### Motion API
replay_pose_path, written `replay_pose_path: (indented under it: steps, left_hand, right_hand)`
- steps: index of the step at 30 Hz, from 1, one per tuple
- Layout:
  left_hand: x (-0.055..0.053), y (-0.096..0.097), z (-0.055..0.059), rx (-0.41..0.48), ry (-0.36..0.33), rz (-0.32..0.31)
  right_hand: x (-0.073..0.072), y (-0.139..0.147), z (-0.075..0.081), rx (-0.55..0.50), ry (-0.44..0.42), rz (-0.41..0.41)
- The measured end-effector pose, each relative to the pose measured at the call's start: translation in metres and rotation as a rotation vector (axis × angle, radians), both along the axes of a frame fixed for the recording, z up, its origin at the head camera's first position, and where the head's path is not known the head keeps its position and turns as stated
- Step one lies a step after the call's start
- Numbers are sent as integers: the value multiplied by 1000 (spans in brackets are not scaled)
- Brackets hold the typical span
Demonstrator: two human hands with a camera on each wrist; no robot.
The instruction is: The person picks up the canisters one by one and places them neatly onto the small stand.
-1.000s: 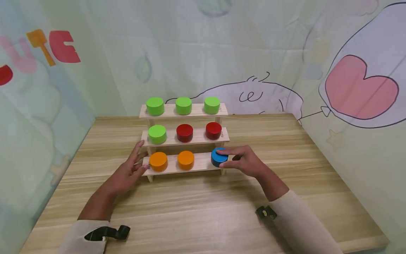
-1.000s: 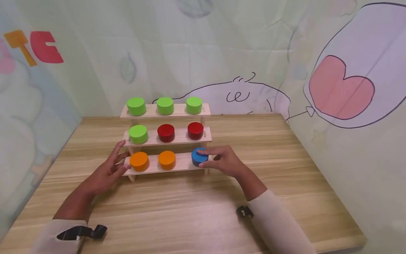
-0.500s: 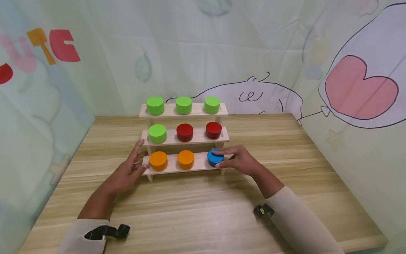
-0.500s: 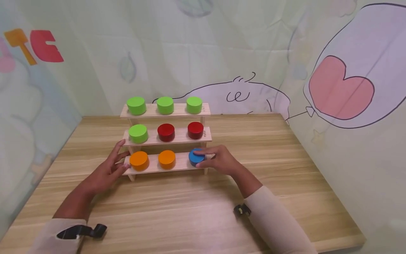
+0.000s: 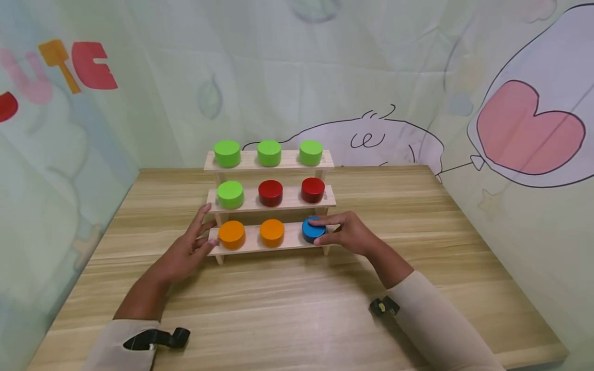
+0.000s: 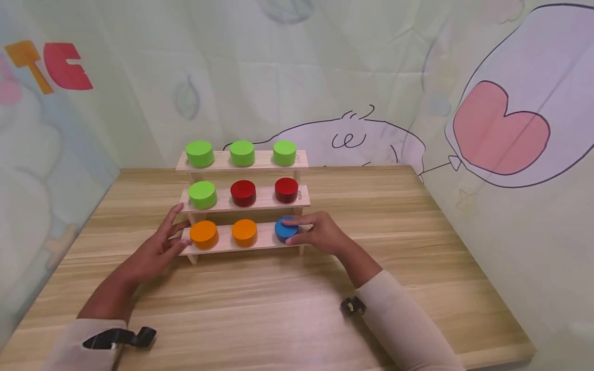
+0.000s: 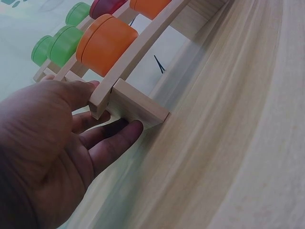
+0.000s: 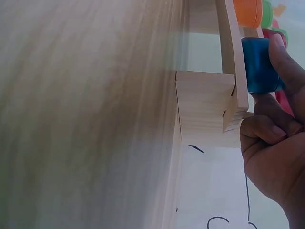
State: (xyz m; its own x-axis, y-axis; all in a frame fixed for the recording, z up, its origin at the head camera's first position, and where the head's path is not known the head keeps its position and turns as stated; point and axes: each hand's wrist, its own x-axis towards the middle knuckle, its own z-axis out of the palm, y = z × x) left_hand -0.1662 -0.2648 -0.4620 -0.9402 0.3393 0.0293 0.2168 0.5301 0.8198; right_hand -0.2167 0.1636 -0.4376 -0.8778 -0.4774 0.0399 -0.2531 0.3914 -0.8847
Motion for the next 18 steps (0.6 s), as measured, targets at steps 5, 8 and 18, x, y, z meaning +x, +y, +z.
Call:
replay_pose_path:
  steps: [5, 8, 18]
  left_hand:
    - [0, 1, 0, 2, 6, -1]
    - [-1, 1, 0, -2, 9, 1]
    - [-2, -1, -4, -6, 7, 2]
  right_hand:
    - [0, 1, 2, 36, -2, -17]
    - [-1, 1, 3, 53, 6, -21]
    - [-1, 1, 5, 67, 14, -4]
